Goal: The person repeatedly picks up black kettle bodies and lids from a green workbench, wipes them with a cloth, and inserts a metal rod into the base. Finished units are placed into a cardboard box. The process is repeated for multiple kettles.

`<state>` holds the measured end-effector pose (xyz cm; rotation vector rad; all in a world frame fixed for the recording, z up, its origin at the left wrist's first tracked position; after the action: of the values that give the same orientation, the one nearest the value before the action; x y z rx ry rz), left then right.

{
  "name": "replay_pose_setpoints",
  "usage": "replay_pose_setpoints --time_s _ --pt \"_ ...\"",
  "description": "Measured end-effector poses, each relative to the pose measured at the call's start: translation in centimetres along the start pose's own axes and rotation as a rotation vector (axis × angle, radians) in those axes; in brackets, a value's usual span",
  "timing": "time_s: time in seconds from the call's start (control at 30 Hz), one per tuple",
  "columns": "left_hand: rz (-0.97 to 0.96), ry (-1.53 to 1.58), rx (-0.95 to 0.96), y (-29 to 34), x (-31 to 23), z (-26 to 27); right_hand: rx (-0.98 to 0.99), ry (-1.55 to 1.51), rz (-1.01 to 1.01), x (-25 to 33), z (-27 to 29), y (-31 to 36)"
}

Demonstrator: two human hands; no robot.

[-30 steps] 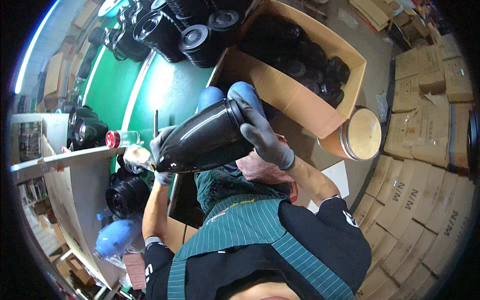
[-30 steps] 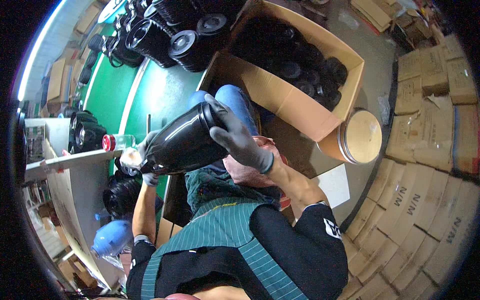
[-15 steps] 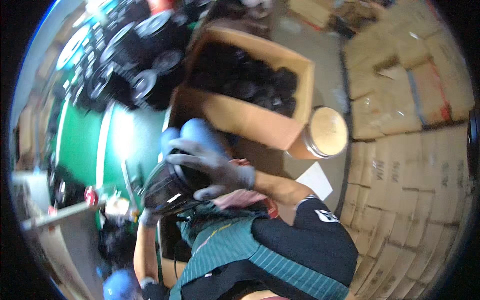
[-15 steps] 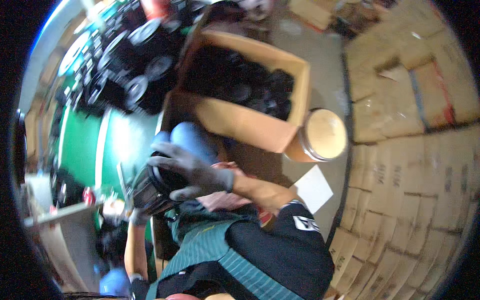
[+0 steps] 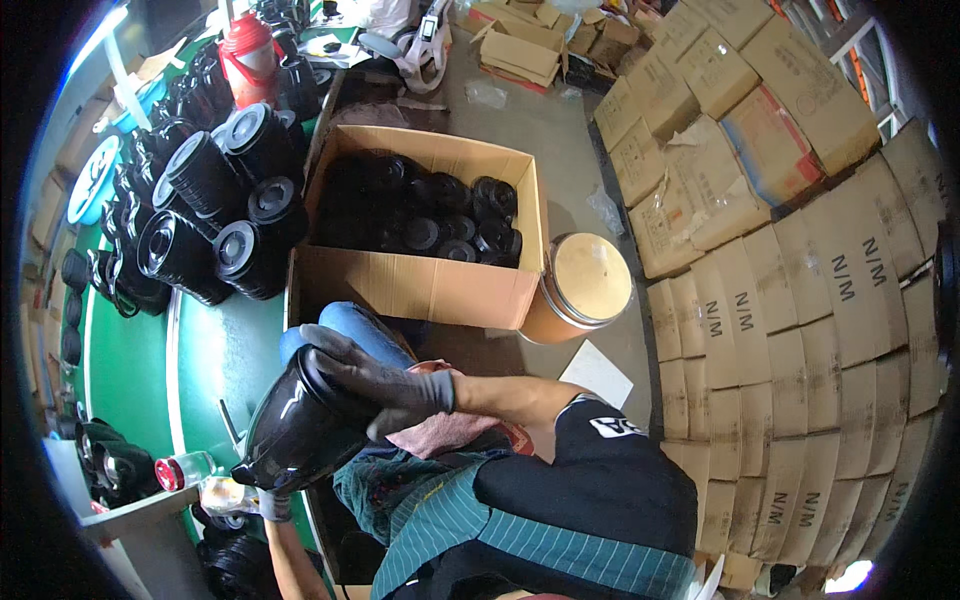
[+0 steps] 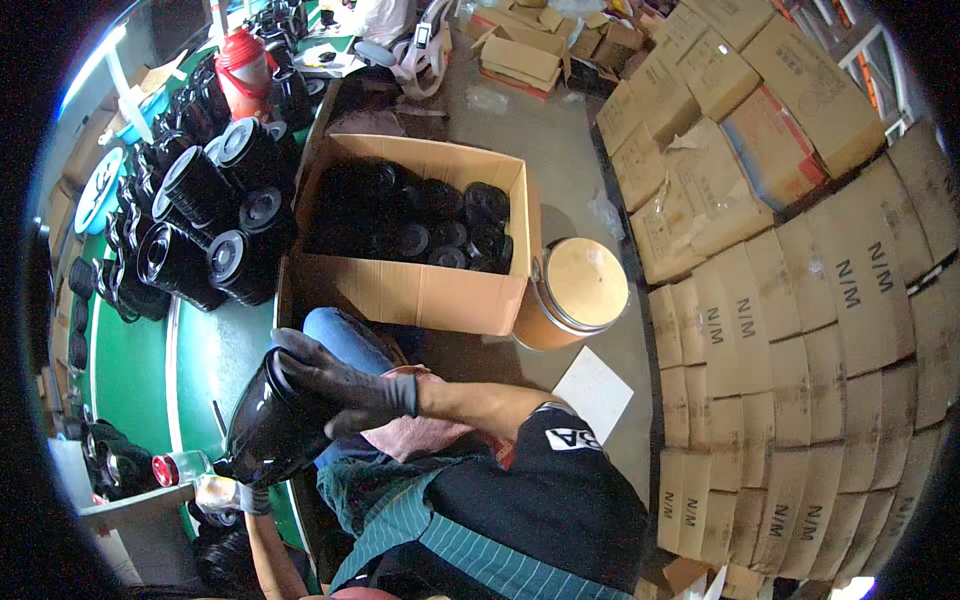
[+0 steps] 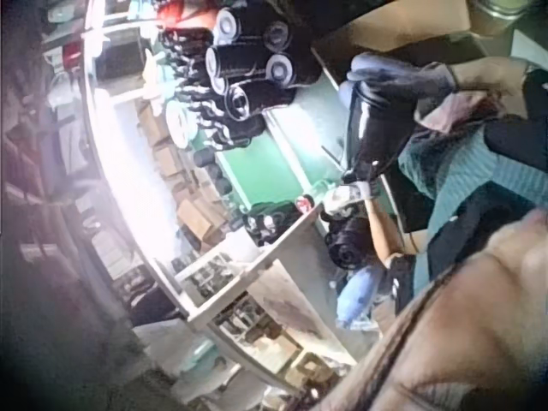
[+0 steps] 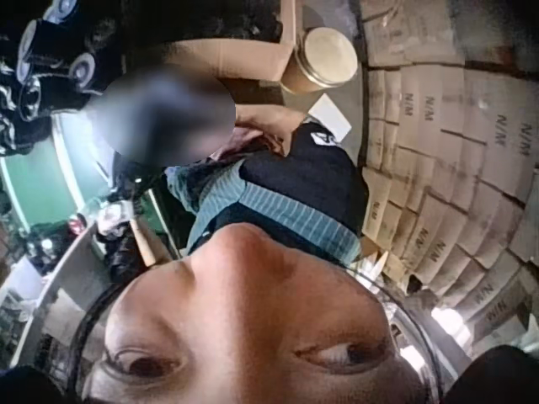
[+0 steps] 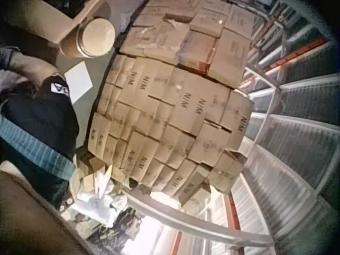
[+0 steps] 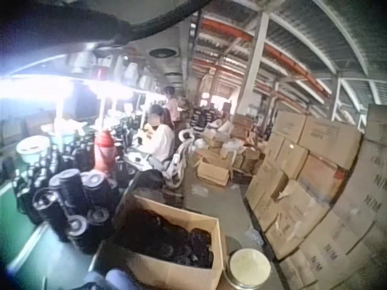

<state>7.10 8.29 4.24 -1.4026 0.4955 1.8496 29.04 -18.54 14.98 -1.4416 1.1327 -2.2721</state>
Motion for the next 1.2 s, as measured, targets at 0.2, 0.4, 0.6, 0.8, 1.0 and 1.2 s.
replay_pose_setpoints --time_s 0.2,0.4,0.6,0.8,1.0,1.2 --pt "-0.872 -0.822 0.079 -0.3 -13.6 -2.4 -0.163 -0.927 -1.114 -8.8 -3.3 5.1" --pt "0.101 0.03 0.069 1.4 -1.3 1.0 0.097 0.195 -0.194 -1.9 0.3 0.1" --pt "-0.799 -0.699 -0.037 -1.0 -14.8 -1.1 -0.126 -0.502 -0.894 -5.4 -1.3 2.8" --pt "-0.111 -0.248 0.014 -0.5 -2.0 -0.2 0.134 0.038 -0.542 -2.2 -0.1 0.8" --pt "-0.073 -0.205 0.08 0.1 -7.7 -3.5 -0.048 -0.257 -0.632 -1.6 -0.1 0.8" --pt "-0.328 -0.356 -0.155 1.2 -11.5 -6.9 -0.032 -0.481 -0.715 -4.3 3.5 -0.2"
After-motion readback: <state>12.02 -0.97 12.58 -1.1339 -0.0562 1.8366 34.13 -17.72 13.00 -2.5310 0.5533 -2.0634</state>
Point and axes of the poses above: each hand's wrist, its own y-axis away from the middle knuckle, its own z-axis out of the back of the hand, x = y × z, the point moved 6 cm from there along -y, towards the middle knuckle, and after that the axes turned 7 degrees about -y, right-handed, at the moved point
